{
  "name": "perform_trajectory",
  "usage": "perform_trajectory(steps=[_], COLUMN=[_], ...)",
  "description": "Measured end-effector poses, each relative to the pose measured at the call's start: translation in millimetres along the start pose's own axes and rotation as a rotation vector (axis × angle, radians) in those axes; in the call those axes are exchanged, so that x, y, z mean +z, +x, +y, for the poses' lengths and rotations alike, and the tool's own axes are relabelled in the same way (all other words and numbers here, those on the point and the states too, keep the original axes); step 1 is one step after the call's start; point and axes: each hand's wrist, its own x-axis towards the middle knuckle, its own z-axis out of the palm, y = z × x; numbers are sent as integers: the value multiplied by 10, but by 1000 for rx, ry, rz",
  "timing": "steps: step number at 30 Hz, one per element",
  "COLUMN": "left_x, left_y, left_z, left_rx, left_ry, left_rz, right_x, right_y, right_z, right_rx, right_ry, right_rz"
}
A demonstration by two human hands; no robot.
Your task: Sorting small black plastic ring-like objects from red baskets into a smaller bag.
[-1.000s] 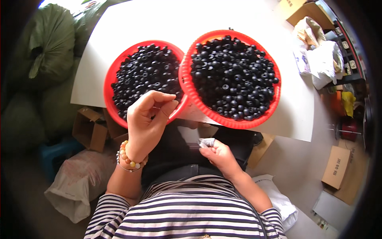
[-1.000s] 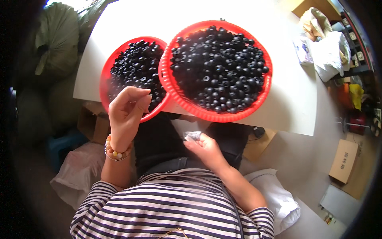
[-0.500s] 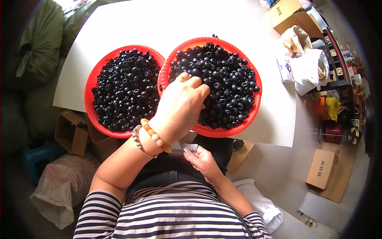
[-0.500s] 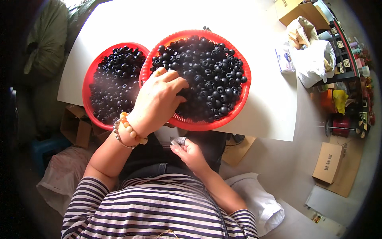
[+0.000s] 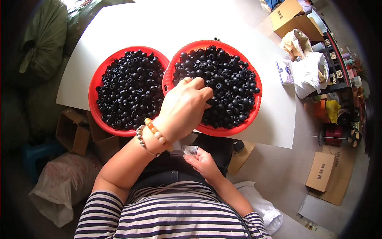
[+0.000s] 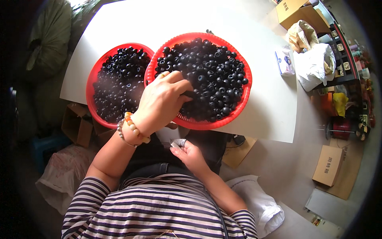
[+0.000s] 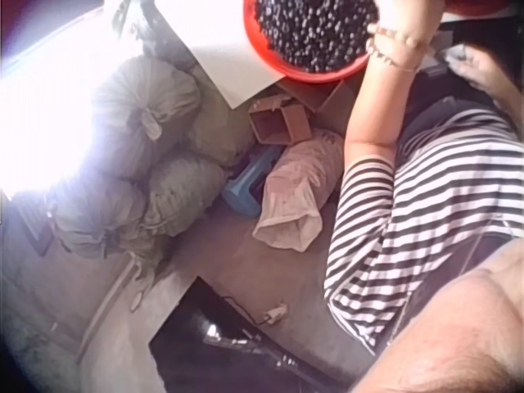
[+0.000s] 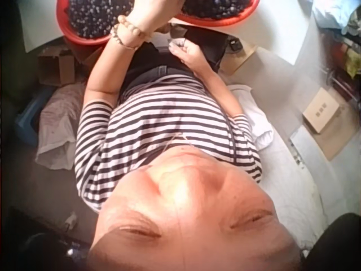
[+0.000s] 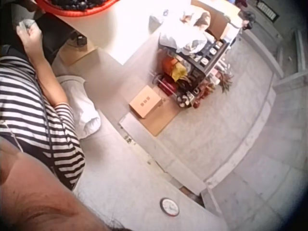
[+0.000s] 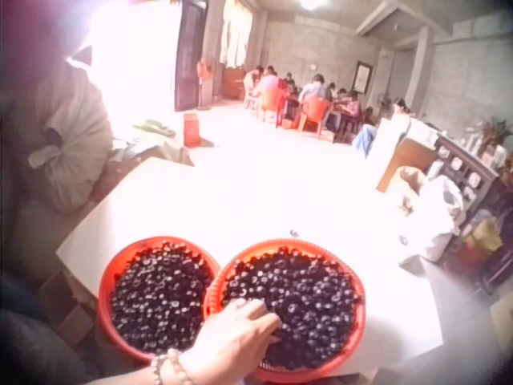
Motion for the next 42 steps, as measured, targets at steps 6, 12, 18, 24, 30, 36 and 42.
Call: perform_trajectory(steps=[6,12,18,24,30,36,42], left_x=[-238,-367,-316,-236,-225,-219,-201], left_y=[-306,-805,-1025,-1102,-1129,-1144,-1148], left_z=[114,5,-18,37,30,1,6], left_rx=[-224,-501,-539,-580,-596,-627,-632], left_ry=[-864,-1391,-1443,-1514,-1521,-1542,-1584], left_rz=[-12,-93,-65,-103,-79,-77,-79], right_x=[-14,238,271,353,384,408,422], right_y=[-139,-303,-411,-434,-424,-401,-398], right_z=[-111,-405,-602,-645,-618,-592,-595], right_rx=[27,-317,-378,-381,-408,-435,-445], right_ry=[49,98,135,-16,44,51,98], right_rz=[-27,-4,-155,-157,-143,-141,-135])
